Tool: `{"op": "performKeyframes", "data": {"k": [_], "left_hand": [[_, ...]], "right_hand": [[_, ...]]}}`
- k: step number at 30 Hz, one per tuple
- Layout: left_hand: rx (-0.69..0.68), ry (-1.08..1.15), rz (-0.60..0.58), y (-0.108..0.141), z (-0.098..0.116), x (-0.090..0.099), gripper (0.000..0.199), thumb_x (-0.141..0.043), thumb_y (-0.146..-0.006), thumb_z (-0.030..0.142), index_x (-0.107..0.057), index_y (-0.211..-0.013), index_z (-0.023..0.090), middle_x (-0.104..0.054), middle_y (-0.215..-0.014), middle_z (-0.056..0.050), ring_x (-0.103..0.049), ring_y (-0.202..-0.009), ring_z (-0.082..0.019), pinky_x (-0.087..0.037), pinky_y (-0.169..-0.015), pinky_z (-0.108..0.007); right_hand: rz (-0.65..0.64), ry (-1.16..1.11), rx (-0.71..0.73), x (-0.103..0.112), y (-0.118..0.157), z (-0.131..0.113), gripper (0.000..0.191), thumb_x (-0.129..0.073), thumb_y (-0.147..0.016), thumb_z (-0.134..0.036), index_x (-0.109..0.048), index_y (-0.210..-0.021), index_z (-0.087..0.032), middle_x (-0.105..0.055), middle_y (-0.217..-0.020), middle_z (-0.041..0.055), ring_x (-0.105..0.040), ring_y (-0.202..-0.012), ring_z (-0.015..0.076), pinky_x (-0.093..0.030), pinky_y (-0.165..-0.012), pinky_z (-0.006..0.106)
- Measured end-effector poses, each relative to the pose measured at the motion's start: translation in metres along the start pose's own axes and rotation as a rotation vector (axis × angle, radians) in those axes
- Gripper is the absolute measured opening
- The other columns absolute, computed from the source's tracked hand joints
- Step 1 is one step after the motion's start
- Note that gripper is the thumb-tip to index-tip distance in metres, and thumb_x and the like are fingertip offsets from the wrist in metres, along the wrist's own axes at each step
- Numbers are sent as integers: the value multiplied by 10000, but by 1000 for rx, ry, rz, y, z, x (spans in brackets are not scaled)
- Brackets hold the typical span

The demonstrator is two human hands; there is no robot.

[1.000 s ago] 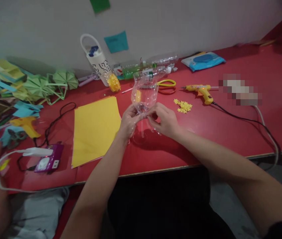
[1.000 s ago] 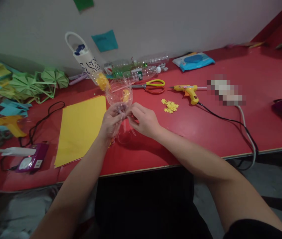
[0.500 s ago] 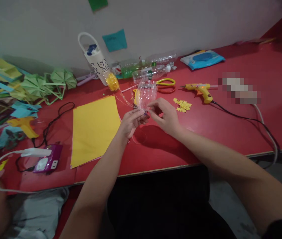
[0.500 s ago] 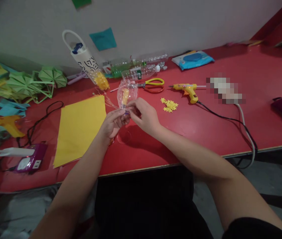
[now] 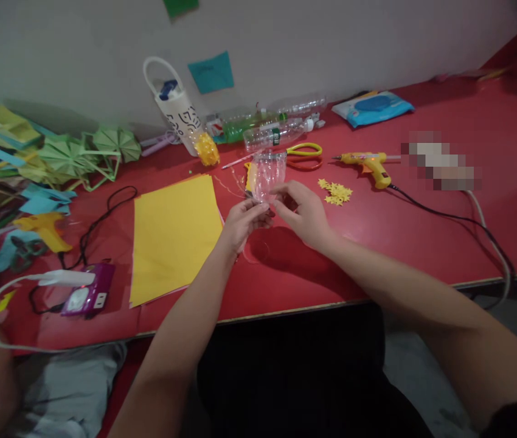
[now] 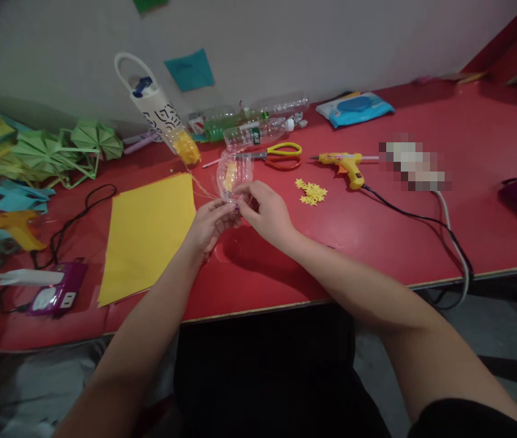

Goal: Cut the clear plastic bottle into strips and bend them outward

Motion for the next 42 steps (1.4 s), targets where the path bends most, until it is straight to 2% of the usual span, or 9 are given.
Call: {"op": "performKeyframes", "data": {"k": [6,11,15,21,30,35,42], "left_hand": [[-11,-47,4,-1,-4,1,251,-757,-659,312,-585,-757,156,-662,-651,-2,-598,-543,-101,-463,-598,-269],[42,-21,-17,0,-4,0,245,-751,-657,307,-593,-756,149,-675,-640,-16,-605,-532,-107,-469,-585,-267],[96,12,-55,1,-3,-2,274,-775,-618,334,-611,-724,142,-668,-605,-14,-597,-501,-107,-454,-541,-252],[108,29,-61,1,-3,-3,297,-793,-579,349,-617,-706,146,-675,-606,-11,-597,-496,-104,-452,-532,-247],[86,45,-58,1,-1,-4,296,-775,-571,335,-622,-729,137,-677,-615,-13,-596,-509,-106,-451,-550,-245],[89,25,-51,1,-2,-2,264,-755,-604,326,-622,-737,141,-676,-621,-14,-597,-524,-107,-463,-577,-256],[96,42,-29,0,-2,-2,315,-796,-567,327,-600,-732,144,-679,-608,-9,-600,-506,-100,-457,-555,-237]], "right_hand": [[11,-156,-129,-2,-1,3,133,-534,-801,-141,-607,-890,-206,-551,-720,-32,-515,-612,101,-427,-591,256],[-1,-246,-165,-2,-2,2,29,-557,-794,-192,-573,-814,-205,-516,-650,-47,-498,-584,100,-426,-580,264],[-17,-240,-181,-1,-2,4,63,-555,-804,-219,-596,-850,-205,-513,-665,-43,-488,-605,105,-423,-589,271],[-19,-188,-129,1,-2,4,142,-525,-824,-195,-647,-896,-197,-520,-706,-28,-498,-631,108,-424,-609,273],[40,-48,-1,3,-1,0,138,-525,-810,-162,-649,-866,-186,-596,-721,-14,-508,-623,111,-410,-603,258],[33,-33,-15,3,-1,1,172,-510,-816,-166,-656,-902,-197,-616,-744,-12,-520,-634,112,-410,-608,258],[52,-41,-35,4,-2,1,143,-512,-809,-167,-646,-858,-181,-619,-716,-11,-513,-595,106,-406,-582,255]]}}
Point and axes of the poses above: each hand's wrist, its own y-axis away from the middle knuckle, its own x-axis out of the back of the hand, z = x × y, the point moved 3 cm from there along -y, towards the middle knuckle
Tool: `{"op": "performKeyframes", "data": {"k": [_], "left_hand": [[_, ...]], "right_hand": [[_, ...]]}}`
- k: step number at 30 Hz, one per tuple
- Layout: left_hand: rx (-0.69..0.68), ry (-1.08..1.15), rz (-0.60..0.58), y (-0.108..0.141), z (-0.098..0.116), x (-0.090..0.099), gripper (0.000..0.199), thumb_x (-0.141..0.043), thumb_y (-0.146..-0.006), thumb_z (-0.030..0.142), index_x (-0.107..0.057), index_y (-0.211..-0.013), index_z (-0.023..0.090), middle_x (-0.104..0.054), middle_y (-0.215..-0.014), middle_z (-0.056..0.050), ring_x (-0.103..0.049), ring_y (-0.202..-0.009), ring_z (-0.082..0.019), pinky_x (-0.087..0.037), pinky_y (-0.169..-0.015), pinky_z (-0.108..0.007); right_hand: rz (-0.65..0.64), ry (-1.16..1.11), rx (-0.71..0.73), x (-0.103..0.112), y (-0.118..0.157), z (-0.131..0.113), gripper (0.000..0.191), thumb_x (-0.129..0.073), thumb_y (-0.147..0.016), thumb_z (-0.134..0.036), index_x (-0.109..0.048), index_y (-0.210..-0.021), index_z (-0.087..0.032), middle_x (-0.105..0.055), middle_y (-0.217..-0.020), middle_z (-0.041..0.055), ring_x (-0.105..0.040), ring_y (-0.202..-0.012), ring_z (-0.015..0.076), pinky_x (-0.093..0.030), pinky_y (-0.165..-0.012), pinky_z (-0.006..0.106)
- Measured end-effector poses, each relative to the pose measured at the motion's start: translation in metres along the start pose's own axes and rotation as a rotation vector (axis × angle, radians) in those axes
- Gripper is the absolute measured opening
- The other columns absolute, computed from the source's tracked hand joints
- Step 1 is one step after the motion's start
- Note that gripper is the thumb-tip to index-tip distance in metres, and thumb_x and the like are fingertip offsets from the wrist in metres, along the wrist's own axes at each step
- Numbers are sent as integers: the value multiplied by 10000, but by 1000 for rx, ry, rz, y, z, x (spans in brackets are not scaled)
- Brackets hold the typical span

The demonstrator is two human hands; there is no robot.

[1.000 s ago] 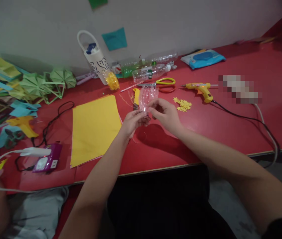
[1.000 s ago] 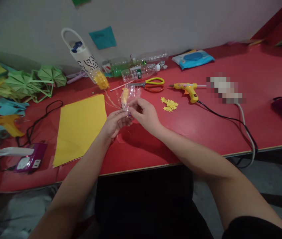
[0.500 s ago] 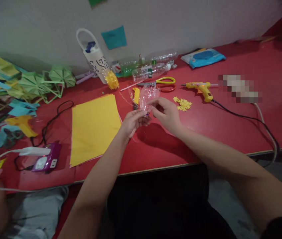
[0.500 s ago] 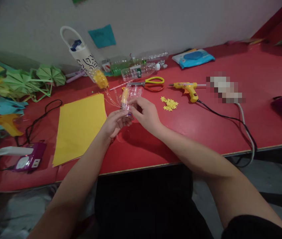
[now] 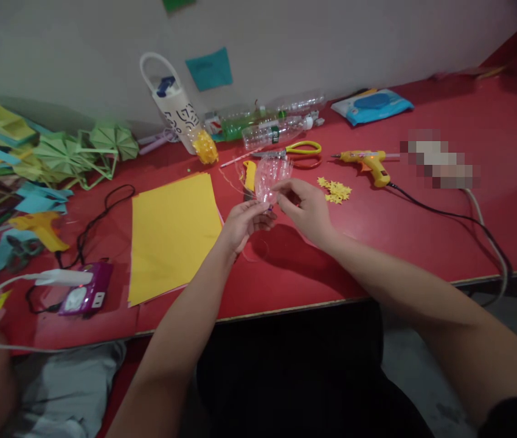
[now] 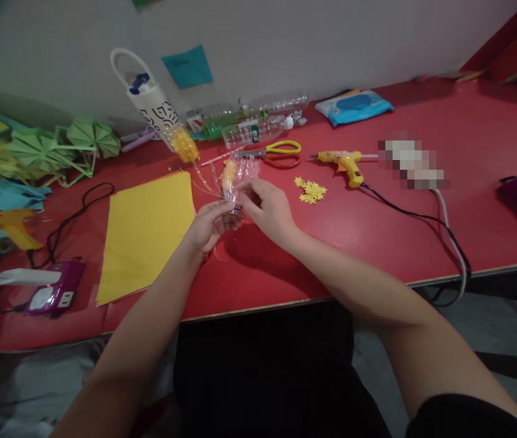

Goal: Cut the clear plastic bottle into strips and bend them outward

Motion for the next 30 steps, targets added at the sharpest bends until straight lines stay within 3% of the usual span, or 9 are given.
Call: {"op": "performKeyframes", "data": {"k": [9,15,30], "left_hand": [[-118,-90,33,-1,1,2,297,-788,-601,315,-611,-763,140,-677,-636,-10,-609,-529,-107,-482,-567,-257],[-208,-155,69,-2,1,2,271,-773,-633,310,-626,-788,144,-664,-645,7,-609,-534,-102,-496,-572,-258],[-141,-187,49,-2,-2,2,267,-758,-660,327,-604,-782,147,-670,-649,-8,-616,-546,-107,-509,-589,-266]], "right_hand": [[-11,-75,-156,-1,-3,6,44,-533,-799,-185,-574,-811,-195,-590,-696,-19,-549,-623,115,-433,-611,271],[-25,-79,-167,-2,-3,8,46,-537,-799,-176,-572,-817,-201,-560,-684,-33,-538,-633,111,-431,-627,270],[-60,94,-167,3,-10,8,139,-552,-804,-173,-652,-901,-181,-514,-598,-53,-464,-559,106,-368,-592,265]]}}
Point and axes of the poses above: each hand's wrist, its own y-axis away from the middle knuckle, its own x-axis out of the back of the hand, z = x × y, the point moved 3 cm from there along -y, towards the middle knuckle
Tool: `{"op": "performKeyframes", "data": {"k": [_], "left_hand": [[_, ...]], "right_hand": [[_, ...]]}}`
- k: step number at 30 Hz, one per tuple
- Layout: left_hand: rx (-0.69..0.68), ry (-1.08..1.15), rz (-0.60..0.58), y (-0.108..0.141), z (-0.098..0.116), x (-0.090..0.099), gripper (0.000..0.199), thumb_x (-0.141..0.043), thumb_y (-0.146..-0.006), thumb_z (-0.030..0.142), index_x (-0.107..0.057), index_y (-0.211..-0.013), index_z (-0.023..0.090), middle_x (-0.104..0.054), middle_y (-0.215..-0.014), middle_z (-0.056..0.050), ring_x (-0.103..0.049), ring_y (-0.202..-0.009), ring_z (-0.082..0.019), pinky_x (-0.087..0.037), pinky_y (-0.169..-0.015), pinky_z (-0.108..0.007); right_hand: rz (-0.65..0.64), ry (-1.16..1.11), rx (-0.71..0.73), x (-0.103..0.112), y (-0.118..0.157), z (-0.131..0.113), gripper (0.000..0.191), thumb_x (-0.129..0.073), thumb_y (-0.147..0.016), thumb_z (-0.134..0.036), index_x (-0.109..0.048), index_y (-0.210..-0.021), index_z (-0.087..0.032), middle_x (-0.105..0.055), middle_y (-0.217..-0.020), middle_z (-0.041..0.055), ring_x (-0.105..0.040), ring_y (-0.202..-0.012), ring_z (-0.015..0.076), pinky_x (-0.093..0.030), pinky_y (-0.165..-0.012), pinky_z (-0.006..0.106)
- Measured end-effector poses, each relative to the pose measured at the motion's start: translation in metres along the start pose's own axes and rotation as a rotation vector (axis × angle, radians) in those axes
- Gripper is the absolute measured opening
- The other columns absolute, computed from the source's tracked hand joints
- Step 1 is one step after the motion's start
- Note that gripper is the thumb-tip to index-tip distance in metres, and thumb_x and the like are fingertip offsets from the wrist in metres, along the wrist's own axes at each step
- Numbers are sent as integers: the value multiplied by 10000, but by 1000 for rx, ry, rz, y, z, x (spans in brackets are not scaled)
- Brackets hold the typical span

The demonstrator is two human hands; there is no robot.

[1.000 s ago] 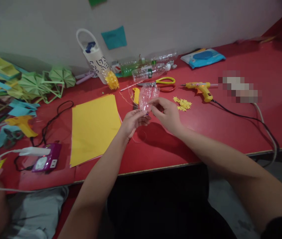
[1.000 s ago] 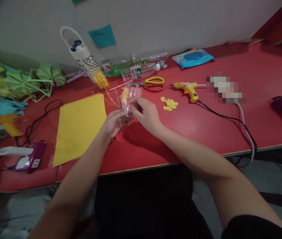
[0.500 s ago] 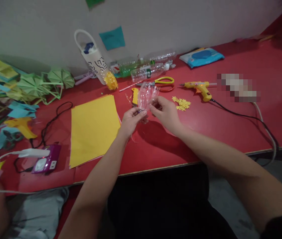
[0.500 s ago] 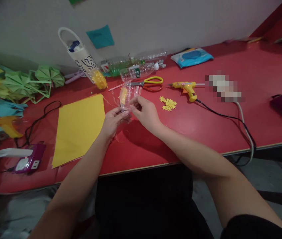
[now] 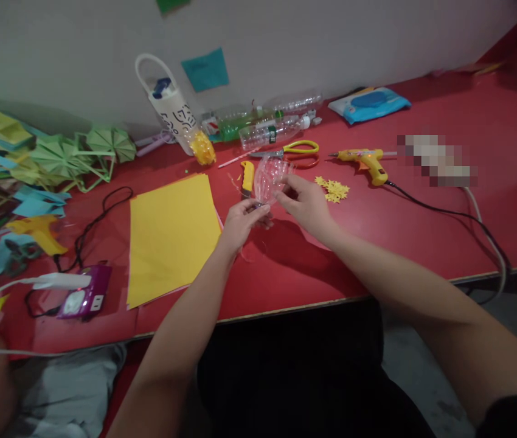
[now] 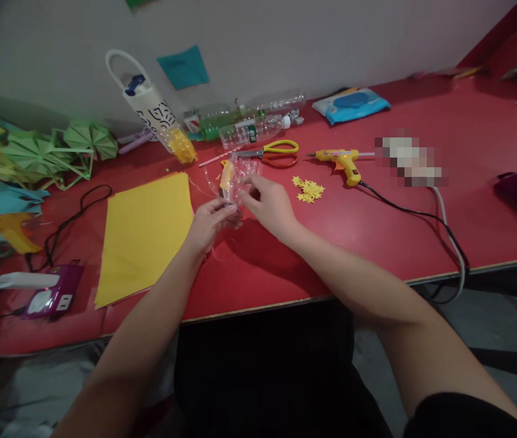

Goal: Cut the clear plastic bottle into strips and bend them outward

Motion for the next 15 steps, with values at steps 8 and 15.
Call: {"op": "performKeyframes", "data": {"k": [8,15], "left_hand": [[79,83,-35,1,0,-1,266,-757,-657,315,-579,-759,146,-669,-642,-13,-609,-524,-108,-485,-578,-266],[133,133,-48,1,-1,-2,254,-763,-641,288,-594,-752,134,-681,-640,-22,-614,-521,-107,-481,-570,-253]], "right_hand": [[-10,-171,3,0,4,-8,134,-545,-788,-140,-609,-880,-213,-427,-579,-78,-422,-539,99,-356,-563,250],[-93,-310,-50,-2,2,-6,115,-571,-783,-186,-491,-708,-222,-453,-556,-78,-412,-507,88,-347,-515,234]]}}
Point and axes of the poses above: each hand's wrist, its own y-axis away from the middle knuckle, its own x-axis out of the back of the hand, z = x × y, the point moved 3 cm from there along -y, towards the middle knuckle
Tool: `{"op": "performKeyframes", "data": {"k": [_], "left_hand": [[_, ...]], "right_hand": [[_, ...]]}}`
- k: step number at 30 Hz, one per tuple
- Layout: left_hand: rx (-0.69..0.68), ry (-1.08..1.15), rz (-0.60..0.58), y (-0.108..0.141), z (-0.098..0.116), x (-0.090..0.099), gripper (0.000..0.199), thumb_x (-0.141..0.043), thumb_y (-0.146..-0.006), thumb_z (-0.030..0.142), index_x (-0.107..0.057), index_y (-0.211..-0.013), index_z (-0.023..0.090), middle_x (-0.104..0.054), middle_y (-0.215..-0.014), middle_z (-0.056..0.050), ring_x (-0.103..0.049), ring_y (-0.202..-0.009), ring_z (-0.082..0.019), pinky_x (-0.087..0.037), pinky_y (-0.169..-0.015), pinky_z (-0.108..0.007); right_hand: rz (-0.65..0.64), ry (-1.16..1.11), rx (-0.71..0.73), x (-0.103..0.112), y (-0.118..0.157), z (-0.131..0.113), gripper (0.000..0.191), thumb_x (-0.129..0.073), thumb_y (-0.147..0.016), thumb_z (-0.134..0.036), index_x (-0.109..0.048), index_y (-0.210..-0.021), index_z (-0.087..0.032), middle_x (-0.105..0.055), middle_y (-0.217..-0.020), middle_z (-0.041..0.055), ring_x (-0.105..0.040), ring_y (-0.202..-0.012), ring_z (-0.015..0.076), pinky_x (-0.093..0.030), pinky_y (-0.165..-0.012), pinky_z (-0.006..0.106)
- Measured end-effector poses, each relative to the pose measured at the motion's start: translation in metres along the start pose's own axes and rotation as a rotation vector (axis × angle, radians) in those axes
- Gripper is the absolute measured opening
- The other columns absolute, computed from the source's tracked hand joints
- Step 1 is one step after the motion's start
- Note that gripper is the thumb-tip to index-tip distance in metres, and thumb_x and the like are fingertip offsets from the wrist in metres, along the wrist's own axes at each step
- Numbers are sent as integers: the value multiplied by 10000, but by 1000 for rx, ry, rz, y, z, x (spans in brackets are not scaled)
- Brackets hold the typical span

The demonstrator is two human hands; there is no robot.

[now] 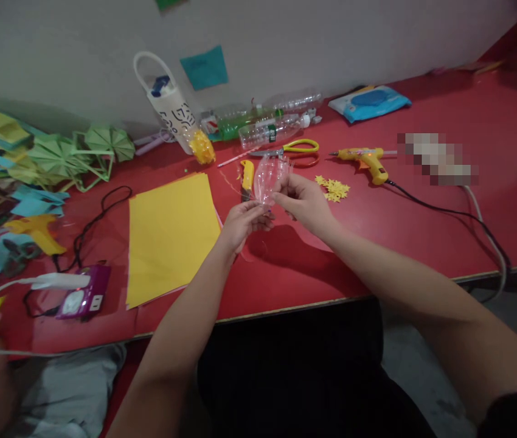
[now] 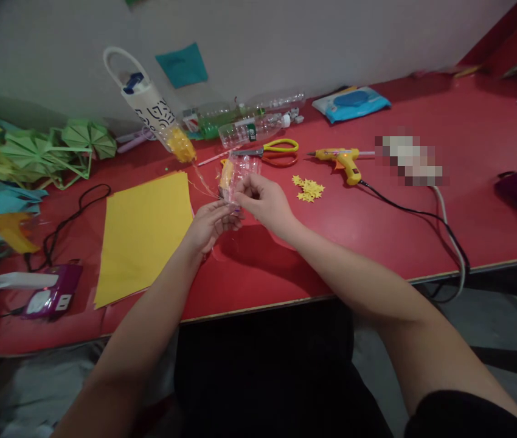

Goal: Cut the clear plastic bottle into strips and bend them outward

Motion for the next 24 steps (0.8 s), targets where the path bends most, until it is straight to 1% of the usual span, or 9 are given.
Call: {"op": "performKeyframes", "data": {"k": [2,6,8,14,20,24], "left_hand": [[6,18,-2,0,0,0,256,-765,-634,280,-596,-756,131,-684,-639,-21,-621,-521,-108,-482,-563,-247],[17,53,-20,0,0,-1,277,-779,-612,290,-596,-748,131,-695,-645,-25,-628,-517,-109,-484,-551,-236],[21,57,-23,0,1,-1,286,-783,-611,302,-598,-748,133,-698,-646,-26,-624,-515,-105,-484,-549,-233],[8,57,-27,2,2,-2,242,-763,-660,293,-609,-765,140,-688,-642,-14,-613,-521,-97,-491,-579,-245],[-10,66,0,1,2,-1,275,-785,-648,317,-602,-762,147,-668,-620,-1,-613,-524,-103,-493,-579,-251],[-15,77,-32,2,3,-2,258,-777,-661,314,-617,-769,143,-678,-634,-10,-614,-524,-102,-502,-590,-255]], "right_hand": [[16,44,27,1,0,0,102,-564,-785,-185,-507,-706,-214,-458,-564,-72,-415,-519,88,-342,-523,238],[48,183,102,2,1,-1,37,-562,-776,-172,-578,-758,-200,-471,-573,-70,-412,-526,89,-338,-544,243],[52,234,131,1,2,-1,45,-565,-776,-170,-596,-782,-203,-488,-580,-68,-416,-525,90,-344,-550,242],[98,333,239,1,8,-4,50,-558,-778,-177,-598,-769,-204,-555,-634,-29,-478,-571,112,-373,-578,257],[112,394,264,0,11,-3,40,-548,-766,-192,-576,-755,-218,-583,-670,-15,-503,-592,120,-393,-594,264],[102,363,245,0,10,-5,45,-539,-787,-206,-571,-756,-216,-556,-639,-28,-480,-568,111,-387,-582,260]]}}
Point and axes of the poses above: each hand's wrist, its own y-axis away from the middle knuckle, its own x-axis out of the back of the hand, z = x × y, the point moved 3 cm from there along -y, towards the middle knuckle
